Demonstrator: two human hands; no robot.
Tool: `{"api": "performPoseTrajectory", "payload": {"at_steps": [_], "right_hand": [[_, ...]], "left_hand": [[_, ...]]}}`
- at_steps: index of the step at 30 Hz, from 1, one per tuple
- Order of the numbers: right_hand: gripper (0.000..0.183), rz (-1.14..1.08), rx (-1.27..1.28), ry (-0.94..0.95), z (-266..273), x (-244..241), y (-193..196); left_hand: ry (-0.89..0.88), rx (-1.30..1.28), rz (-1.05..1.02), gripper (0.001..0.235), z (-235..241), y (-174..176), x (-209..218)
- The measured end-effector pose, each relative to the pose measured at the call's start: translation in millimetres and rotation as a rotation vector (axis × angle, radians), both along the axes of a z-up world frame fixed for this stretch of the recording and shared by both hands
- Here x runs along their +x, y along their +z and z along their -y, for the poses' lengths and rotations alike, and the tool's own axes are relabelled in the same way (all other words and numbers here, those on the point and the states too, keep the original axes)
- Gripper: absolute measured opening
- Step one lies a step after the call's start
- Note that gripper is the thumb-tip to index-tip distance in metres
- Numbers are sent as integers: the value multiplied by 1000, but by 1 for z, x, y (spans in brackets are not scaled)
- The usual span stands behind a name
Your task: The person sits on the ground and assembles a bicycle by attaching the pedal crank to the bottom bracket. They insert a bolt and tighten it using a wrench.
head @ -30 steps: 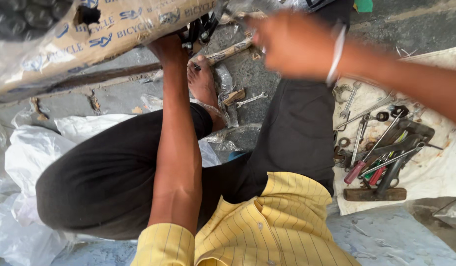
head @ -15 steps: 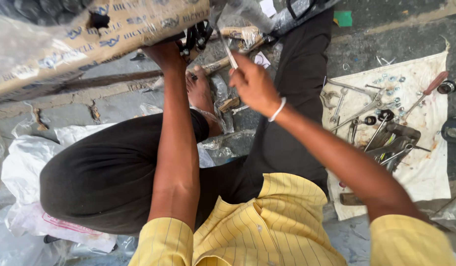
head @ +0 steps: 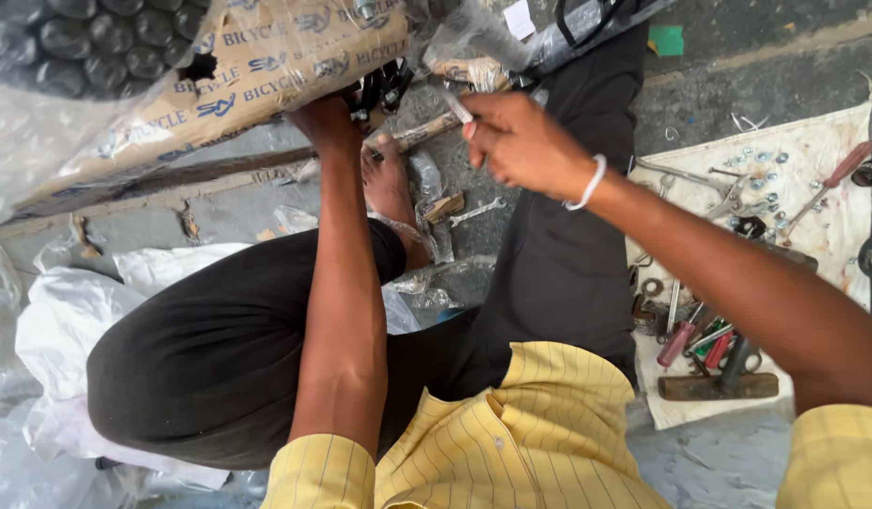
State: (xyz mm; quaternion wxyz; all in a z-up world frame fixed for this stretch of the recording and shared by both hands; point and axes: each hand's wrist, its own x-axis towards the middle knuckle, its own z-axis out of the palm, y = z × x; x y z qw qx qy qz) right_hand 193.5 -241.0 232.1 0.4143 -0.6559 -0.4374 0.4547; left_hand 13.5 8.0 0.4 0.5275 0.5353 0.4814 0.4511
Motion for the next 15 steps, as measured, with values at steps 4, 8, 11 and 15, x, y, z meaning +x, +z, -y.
{"api": "performPoseTrajectory", "payload": {"at_steps": [4, 8, 11, 15], "right_hand": [[38, 275, 75, -48, -2, 25, 32], [36, 248, -109, -14, 13, 37, 27], [39, 113, -15, -137, 25, 11, 2], [40, 101, 127, -371, 26, -43, -23]], "left_hand": [[-3, 131, -128, 11, -7, -30, -12], [37, 128, -134, 15, -7, -47, -17], [27, 104, 50, 19, -7, -51, -8], [78, 296, -192, 19, -9, -51, -12]]}}
